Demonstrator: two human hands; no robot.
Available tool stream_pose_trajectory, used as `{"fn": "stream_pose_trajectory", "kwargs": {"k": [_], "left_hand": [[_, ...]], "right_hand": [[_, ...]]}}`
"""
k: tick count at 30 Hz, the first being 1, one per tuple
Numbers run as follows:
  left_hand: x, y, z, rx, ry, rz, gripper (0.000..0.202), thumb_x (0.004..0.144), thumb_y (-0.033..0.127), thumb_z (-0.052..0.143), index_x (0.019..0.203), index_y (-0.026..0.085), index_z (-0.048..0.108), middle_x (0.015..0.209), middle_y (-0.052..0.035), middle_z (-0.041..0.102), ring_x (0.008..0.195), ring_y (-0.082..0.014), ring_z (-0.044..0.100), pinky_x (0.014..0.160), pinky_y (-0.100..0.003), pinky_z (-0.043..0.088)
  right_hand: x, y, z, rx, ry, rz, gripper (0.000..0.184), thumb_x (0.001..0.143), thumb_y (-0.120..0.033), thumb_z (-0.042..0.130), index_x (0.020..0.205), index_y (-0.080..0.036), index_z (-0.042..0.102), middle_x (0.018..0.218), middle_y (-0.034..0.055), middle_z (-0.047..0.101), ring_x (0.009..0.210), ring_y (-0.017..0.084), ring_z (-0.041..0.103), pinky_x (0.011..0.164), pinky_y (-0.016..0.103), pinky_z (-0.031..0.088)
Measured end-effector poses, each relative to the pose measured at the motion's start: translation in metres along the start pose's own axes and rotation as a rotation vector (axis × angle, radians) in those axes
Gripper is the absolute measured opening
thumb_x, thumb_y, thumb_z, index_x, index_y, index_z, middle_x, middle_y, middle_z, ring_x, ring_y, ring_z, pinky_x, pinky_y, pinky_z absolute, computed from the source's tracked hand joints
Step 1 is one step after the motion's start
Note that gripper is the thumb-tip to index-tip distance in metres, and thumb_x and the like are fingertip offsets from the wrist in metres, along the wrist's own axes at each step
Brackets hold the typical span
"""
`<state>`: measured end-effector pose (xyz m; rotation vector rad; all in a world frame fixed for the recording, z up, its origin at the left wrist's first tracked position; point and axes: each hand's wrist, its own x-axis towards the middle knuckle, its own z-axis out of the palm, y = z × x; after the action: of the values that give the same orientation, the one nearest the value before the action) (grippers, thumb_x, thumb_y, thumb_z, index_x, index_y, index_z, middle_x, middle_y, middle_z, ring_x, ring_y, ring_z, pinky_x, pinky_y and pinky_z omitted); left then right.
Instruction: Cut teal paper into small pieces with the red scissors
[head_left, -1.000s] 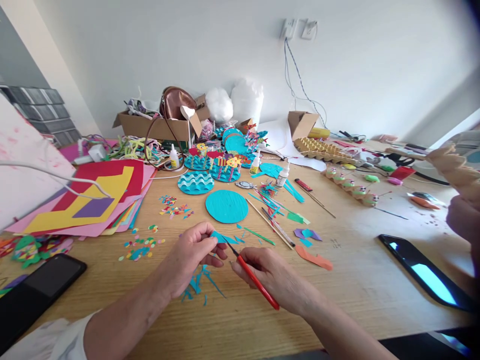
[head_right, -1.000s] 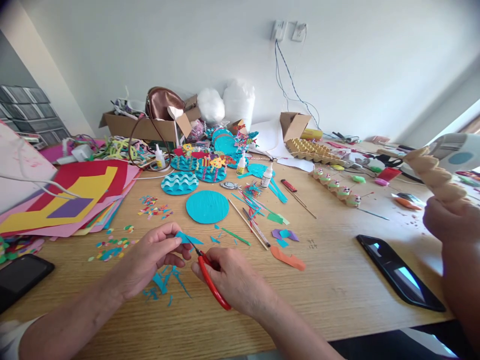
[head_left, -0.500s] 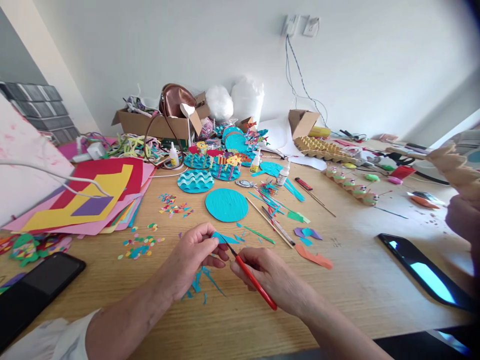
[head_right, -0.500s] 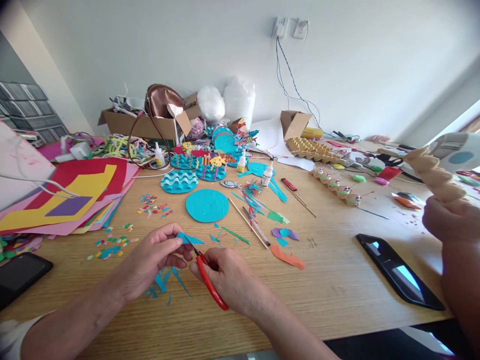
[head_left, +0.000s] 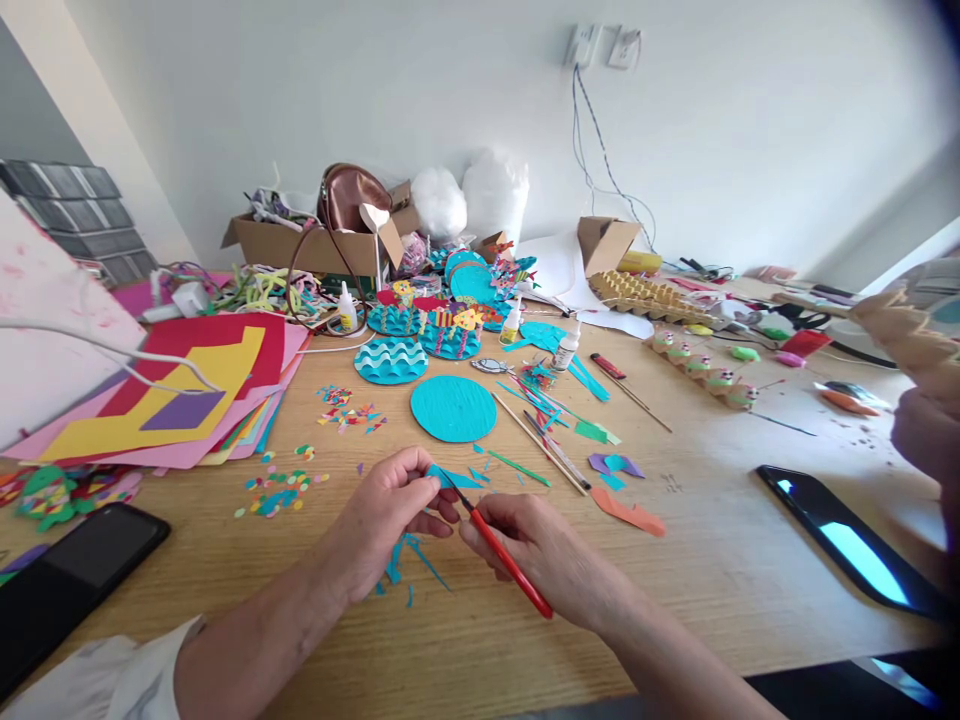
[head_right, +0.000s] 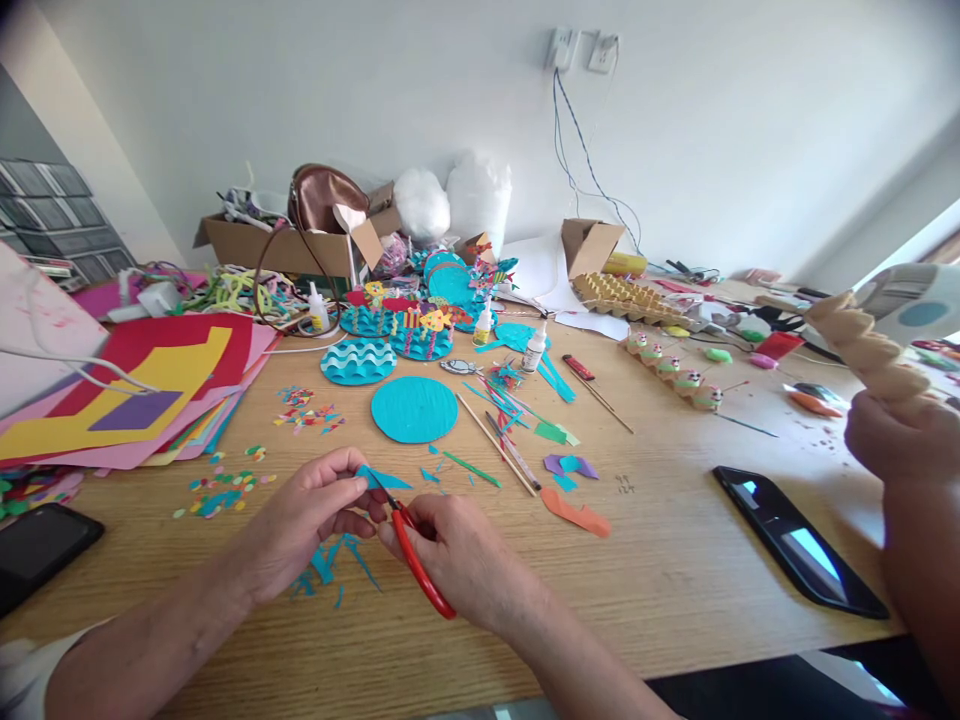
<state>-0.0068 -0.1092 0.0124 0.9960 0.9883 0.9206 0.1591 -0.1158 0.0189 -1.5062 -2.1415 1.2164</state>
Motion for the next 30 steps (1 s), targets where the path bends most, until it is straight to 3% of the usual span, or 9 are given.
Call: {"fn": "stream_pose_trajectory", "kwargs": {"k": [30], "left_hand": [[0.0025, -0.0032, -0.0021, -0.014, -0.007, -0.018, 0.009, 0.071, 0.024, 0.054, 0.07, 0.015, 0.051, 0.07, -0.0019, 0.064, 0.064, -0.0121, 0.06, 0.057, -0.023, 0.049]], "right_hand": [[0.0025, 0.0056, 0.0046, -0.009, 0.027, 0.012, 0.045, 0.083, -0.055, 0.038, 0.059, -0.017, 0.045, 0.052, -0.0023, 0.044, 0.05, 0.009, 0.038, 0.044, 0.021, 0.023]]}}
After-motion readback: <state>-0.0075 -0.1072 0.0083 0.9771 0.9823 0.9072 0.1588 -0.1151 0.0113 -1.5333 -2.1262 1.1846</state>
